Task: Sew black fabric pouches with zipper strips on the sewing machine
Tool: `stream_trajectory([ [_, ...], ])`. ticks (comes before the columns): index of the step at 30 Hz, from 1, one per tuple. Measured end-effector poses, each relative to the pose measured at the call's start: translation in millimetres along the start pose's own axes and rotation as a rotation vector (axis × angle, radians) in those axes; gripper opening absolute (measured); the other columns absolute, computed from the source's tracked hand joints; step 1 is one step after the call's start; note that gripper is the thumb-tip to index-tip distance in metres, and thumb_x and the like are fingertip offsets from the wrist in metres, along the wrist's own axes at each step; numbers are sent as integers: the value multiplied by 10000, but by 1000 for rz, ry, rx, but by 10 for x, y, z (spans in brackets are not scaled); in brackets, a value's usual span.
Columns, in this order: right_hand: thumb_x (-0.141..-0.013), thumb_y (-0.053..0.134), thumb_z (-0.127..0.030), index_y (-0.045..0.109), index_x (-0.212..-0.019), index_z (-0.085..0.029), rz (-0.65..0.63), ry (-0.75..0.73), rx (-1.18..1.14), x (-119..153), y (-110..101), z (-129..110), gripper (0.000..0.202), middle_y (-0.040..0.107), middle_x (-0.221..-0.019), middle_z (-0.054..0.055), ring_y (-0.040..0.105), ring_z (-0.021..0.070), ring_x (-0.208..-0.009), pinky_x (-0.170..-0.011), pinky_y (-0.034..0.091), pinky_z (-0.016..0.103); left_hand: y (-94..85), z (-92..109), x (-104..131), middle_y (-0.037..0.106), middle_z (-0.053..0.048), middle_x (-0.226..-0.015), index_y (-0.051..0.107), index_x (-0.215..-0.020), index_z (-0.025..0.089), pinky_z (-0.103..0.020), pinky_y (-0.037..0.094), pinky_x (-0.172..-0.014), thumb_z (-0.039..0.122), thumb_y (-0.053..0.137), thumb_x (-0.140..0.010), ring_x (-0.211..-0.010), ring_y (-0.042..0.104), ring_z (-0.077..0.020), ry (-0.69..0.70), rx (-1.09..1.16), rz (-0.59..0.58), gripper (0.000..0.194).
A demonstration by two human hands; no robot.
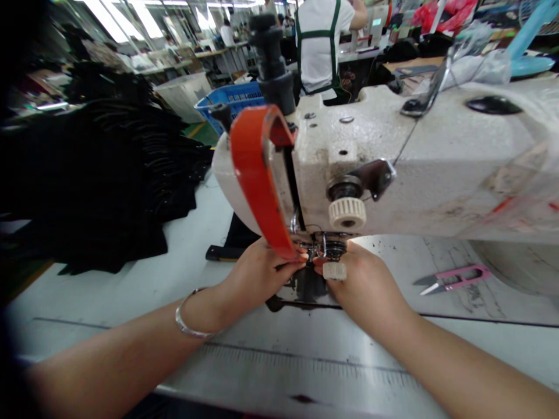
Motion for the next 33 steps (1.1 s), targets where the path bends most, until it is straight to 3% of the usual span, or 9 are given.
stream_trajectory([
  [6,-925,589,-202,754,-1005,-227,17,16,18,8,18,26,185,766,-989,66,722,253,-923,-799,576,388,-4,1,-10,766,-12,-905,748,-858,203,-339,561,-877,144,709,-907,-889,703,-181,-32,0,-11,86],
  [27,-940,578,-223,751,-1056,-221,20,24,53,-17,28,45,208,769,-998,85,725,270,-939,-810,574,405,15,-29,-25,767,-26,-939,764,-889,207,-359,551,-872,175,676,-936,-910,678,-195,-47,-30,-35,105],
  [33,-928,588,-215,756,-967,-221,28,21,37,-10,26,16,172,763,-966,78,719,262,-927,-792,568,389,2,-13,-27,764,-30,-917,760,-892,200,-364,565,-861,158,683,-923,-906,684,-200,-63,-22,-35,93],
])
Point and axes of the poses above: each hand's wrist, its own x-axis away from the middle knuckle, its own y-axis out of the palm, z = x × y, the point moved 1 cm from there along -x, towards the middle knuckle
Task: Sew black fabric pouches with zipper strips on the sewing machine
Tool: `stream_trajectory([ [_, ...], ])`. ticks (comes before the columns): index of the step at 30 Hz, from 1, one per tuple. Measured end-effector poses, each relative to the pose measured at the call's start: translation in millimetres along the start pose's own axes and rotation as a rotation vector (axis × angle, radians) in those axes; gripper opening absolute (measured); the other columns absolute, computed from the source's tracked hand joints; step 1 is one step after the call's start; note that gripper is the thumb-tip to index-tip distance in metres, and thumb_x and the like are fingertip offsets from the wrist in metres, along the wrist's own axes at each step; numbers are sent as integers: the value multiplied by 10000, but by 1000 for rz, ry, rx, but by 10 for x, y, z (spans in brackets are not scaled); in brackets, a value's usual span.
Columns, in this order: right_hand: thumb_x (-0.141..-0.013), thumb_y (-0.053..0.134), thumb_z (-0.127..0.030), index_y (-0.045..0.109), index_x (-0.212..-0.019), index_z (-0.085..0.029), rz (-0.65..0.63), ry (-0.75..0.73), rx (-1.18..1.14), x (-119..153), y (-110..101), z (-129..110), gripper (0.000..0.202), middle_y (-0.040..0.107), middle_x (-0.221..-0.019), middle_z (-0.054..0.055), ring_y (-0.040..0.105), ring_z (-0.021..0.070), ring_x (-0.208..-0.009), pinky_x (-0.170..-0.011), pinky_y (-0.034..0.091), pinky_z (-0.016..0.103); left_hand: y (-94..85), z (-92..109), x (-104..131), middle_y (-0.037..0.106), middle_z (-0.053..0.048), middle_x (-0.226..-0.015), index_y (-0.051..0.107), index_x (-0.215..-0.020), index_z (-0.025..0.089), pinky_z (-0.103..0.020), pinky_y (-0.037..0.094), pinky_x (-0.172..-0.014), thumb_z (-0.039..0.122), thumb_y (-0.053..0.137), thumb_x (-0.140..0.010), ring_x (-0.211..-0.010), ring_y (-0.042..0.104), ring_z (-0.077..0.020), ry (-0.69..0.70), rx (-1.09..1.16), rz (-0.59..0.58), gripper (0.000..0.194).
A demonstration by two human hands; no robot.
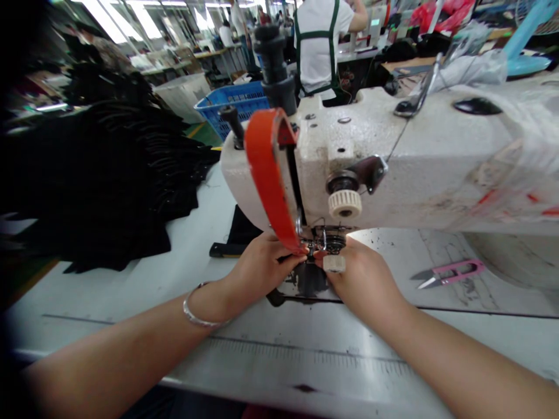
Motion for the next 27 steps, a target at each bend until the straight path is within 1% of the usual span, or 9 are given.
stream_trajectory([
  [4,-927,571,-190,757,-983,-208,6,16,19,0,-10,-17,195,761,-978,95,718,269,-898,-770,566,398,0,-3,-3,762,-31,-920,755,-894,195,-357,556,-875,147,688,-916,-905,681,-198,6,0,3,85],
  [9,-938,577,-230,760,-1018,-211,6,-16,30,-17,-10,9,201,760,-999,106,716,279,-926,-786,570,415,15,-22,3,763,-31,-950,765,-917,209,-370,564,-880,158,682,-922,-931,687,-204,-2,-2,21,98],
  [14,-927,598,-225,758,-1000,-228,-10,22,-18,-33,-15,-2,177,758,-979,79,708,250,-950,-808,565,386,10,-23,-4,766,-34,-938,765,-918,204,-386,573,-891,145,681,-916,-947,696,-209,-11,2,-10,103],
  [20,-926,615,-249,760,-921,-234,-28,44,-21,-10,-23,-54,147,759,-905,55,717,227,-861,-735,550,340,9,-10,23,772,-18,-922,755,-852,202,-351,565,-884,140,702,-906,-902,702,-181,32,20,7,97],
  [23,-929,609,-253,759,-918,-238,-23,49,-26,-6,-30,-70,151,760,-888,44,715,209,-831,-721,544,319,2,-11,35,773,-26,-955,757,-882,200,-347,567,-879,139,723,-892,-922,708,-185,30,20,10,70],
  [27,-929,600,-246,765,-941,-242,-4,56,-24,-23,-29,-60,165,760,-887,45,712,199,-805,-701,541,306,2,-32,19,775,-21,-936,758,-898,204,-347,569,-877,142,733,-886,-927,709,-191,19,4,-15,68],
])
Point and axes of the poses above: each hand's wrist, its own x-axis away from the middle knuckle, its own y-axis out of the palm, z = x × y, the point moved 1 cm from there along -x, towards the middle knuckle
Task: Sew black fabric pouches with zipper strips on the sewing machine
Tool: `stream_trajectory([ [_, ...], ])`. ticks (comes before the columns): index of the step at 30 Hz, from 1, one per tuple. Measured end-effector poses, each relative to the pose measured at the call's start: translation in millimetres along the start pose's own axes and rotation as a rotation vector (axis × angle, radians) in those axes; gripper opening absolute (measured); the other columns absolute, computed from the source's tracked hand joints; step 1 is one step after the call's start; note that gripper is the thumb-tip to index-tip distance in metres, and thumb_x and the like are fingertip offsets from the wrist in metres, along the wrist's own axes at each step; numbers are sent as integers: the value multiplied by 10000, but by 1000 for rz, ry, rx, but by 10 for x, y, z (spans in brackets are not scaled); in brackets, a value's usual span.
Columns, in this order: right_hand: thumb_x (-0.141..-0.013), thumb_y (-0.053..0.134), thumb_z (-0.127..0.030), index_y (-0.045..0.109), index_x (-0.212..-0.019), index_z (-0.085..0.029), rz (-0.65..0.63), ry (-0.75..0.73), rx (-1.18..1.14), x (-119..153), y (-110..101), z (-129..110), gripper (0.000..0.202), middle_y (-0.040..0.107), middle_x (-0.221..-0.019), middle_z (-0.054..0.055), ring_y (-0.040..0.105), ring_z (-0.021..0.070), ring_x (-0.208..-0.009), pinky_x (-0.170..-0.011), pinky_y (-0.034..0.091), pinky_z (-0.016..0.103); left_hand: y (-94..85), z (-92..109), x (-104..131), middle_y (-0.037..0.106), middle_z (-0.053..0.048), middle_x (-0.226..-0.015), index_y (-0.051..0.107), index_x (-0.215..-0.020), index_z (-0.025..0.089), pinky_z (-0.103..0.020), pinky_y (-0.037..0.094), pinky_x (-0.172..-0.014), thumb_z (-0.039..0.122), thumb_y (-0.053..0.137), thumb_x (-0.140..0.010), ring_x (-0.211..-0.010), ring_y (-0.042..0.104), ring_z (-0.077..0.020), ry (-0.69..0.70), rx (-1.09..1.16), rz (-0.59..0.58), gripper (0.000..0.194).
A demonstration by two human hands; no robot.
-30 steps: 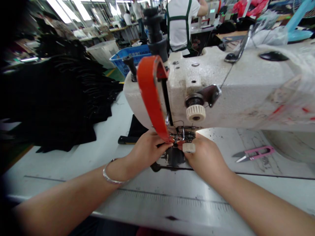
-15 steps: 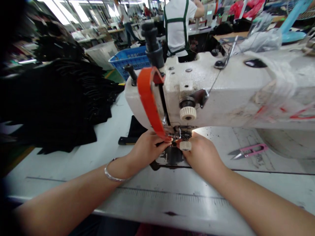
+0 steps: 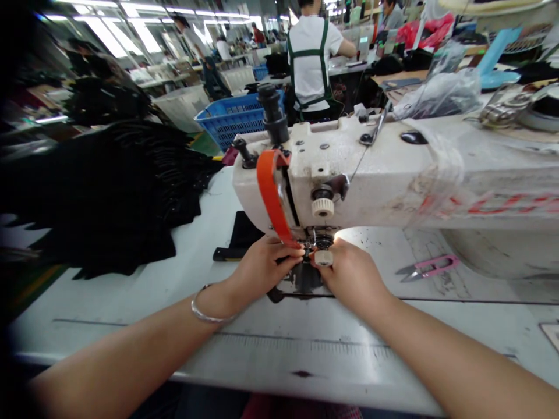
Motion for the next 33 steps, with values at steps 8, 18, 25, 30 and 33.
stream_trajectory([
  [8,-941,594,-235,772,-933,-245,11,-52,-40,32,-33,-35,179,764,-950,47,717,207,-866,-777,569,345,-47,20,14,773,-19,-953,761,-880,205,-346,564,-867,142,741,-880,-903,704,-189,-25,-17,-17,66],
  [18,-956,597,-184,756,-988,-261,-80,-327,-195,170,-204,-124,179,750,-1086,3,695,186,-953,-820,570,335,-172,163,258,739,-11,-1008,727,-961,188,-311,515,-953,195,595,-1001,-979,668,-157,112,63,-124,138],
  [25,-974,566,-200,710,-996,-245,-87,-324,-170,187,-222,-121,153,745,-1041,15,690,206,-947,-830,567,378,-189,186,248,737,-10,-1010,697,-934,197,-301,525,-936,192,567,-1014,-941,678,-144,116,42,-81,152],
  [30,-981,561,-206,681,-1019,-243,-29,-332,-146,169,-229,-71,131,741,-1033,21,690,196,-944,-822,555,357,-175,198,234,691,-61,-1113,661,-1140,181,-370,532,-950,369,718,-922,-1036,634,-222,74,-67,-196,294],
  [33,-971,583,-206,674,-1044,-251,83,-382,-106,153,-231,-8,125,744,-1025,22,687,186,-947,-818,556,327,-183,280,294,676,-55,-993,673,-1067,165,-365,535,-889,338,690,-946,-980,623,-227,199,-271,-321,211],
])
Point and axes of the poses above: each hand's wrist, its own x-axis away from the middle knuckle, its own y-axis out of the palm, z = x × y, the point moved 1 cm from there along -x, towards the middle knuckle
